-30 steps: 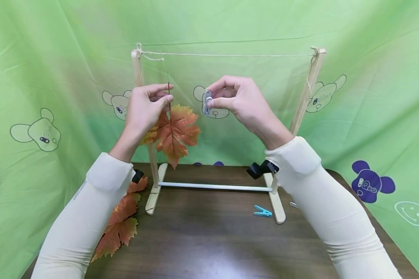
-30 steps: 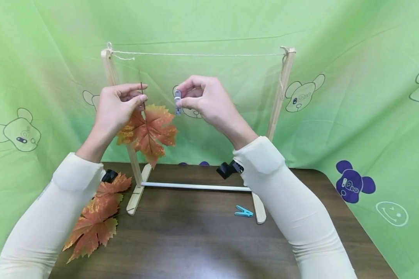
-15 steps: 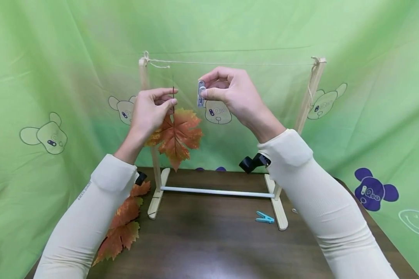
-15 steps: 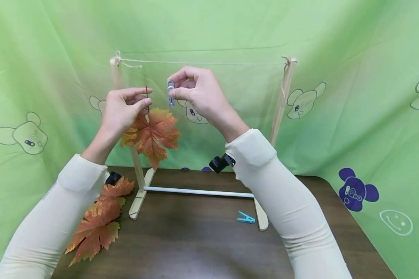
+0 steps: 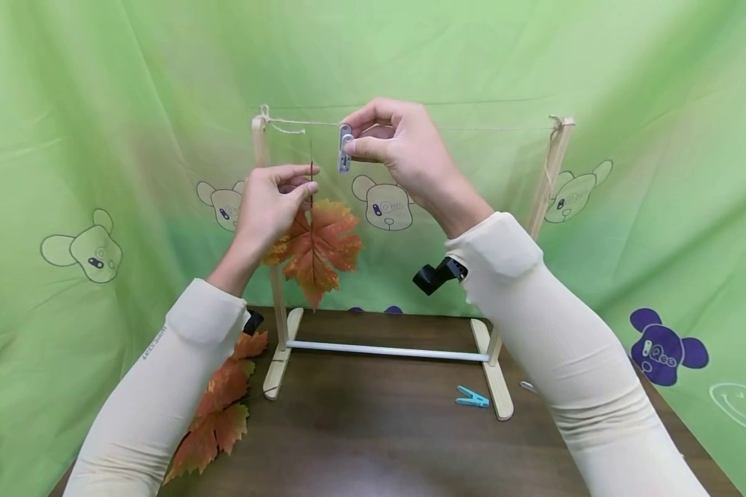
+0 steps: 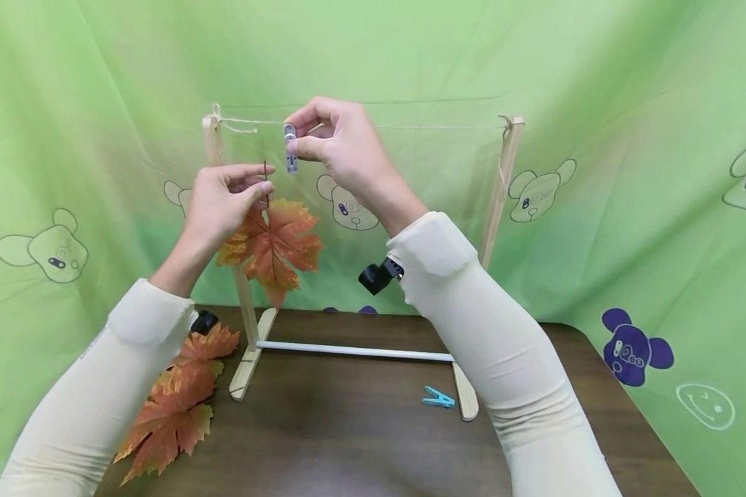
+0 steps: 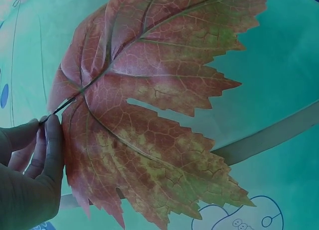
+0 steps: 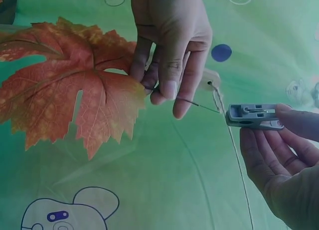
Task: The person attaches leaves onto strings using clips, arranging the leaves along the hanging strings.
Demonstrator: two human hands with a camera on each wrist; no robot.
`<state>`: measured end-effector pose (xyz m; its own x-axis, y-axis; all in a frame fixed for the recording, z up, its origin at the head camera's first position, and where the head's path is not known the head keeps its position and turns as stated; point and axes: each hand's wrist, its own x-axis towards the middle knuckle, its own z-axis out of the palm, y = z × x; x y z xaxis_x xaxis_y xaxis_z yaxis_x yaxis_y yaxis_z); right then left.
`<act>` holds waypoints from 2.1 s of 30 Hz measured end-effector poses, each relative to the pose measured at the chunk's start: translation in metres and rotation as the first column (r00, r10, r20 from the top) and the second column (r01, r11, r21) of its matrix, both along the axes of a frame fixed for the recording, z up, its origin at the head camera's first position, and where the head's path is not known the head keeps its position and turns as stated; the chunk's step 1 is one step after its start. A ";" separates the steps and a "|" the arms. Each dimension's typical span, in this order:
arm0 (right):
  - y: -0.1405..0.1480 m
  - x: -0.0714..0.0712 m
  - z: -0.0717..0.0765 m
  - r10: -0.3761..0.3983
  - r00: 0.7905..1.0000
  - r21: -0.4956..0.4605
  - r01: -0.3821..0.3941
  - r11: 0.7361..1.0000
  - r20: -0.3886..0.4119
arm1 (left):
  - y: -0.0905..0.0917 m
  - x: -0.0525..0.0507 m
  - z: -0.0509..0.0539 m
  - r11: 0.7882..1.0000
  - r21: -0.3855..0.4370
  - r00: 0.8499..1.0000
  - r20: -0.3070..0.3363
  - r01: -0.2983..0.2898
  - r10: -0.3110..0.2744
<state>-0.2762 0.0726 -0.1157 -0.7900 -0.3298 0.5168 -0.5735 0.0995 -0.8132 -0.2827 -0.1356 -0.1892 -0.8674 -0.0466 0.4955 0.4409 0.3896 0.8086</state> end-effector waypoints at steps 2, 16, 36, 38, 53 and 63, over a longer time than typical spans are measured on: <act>-0.001 -0.002 0.000 0.002 1.000 -0.009 -0.002 1.000 -0.003 | 0.001 -0.001 0.000 1.000 0.006 1.000 0.002 0.003 -0.003; -0.011 -0.011 0.007 0.011 1.000 -0.049 -0.012 0.999 -0.024 | 0.006 -0.007 0.002 1.000 -0.004 1.000 -0.017 0.011 -0.012; -0.035 -0.021 0.035 0.007 1.000 -0.151 -0.009 0.988 -0.012 | 0.005 -0.007 0.007 1.000 0.013 0.999 -0.048 -0.002 0.003; -0.036 -0.022 0.037 0.004 1.000 -0.162 -0.005 0.987 -0.007 | 0.006 -0.007 0.008 1.000 0.013 0.999 -0.046 -0.005 0.006; -0.038 -0.028 0.044 -0.007 0.999 -0.212 0.014 0.977 0.035 | 0.011 -0.004 0.013 1.000 0.006 0.998 -0.059 -0.015 0.016; -0.042 -0.032 0.047 -0.008 0.998 -0.227 0.023 0.974 0.067 | 0.013 -0.003 0.015 1.000 0.022 0.998 -0.064 -0.016 0.017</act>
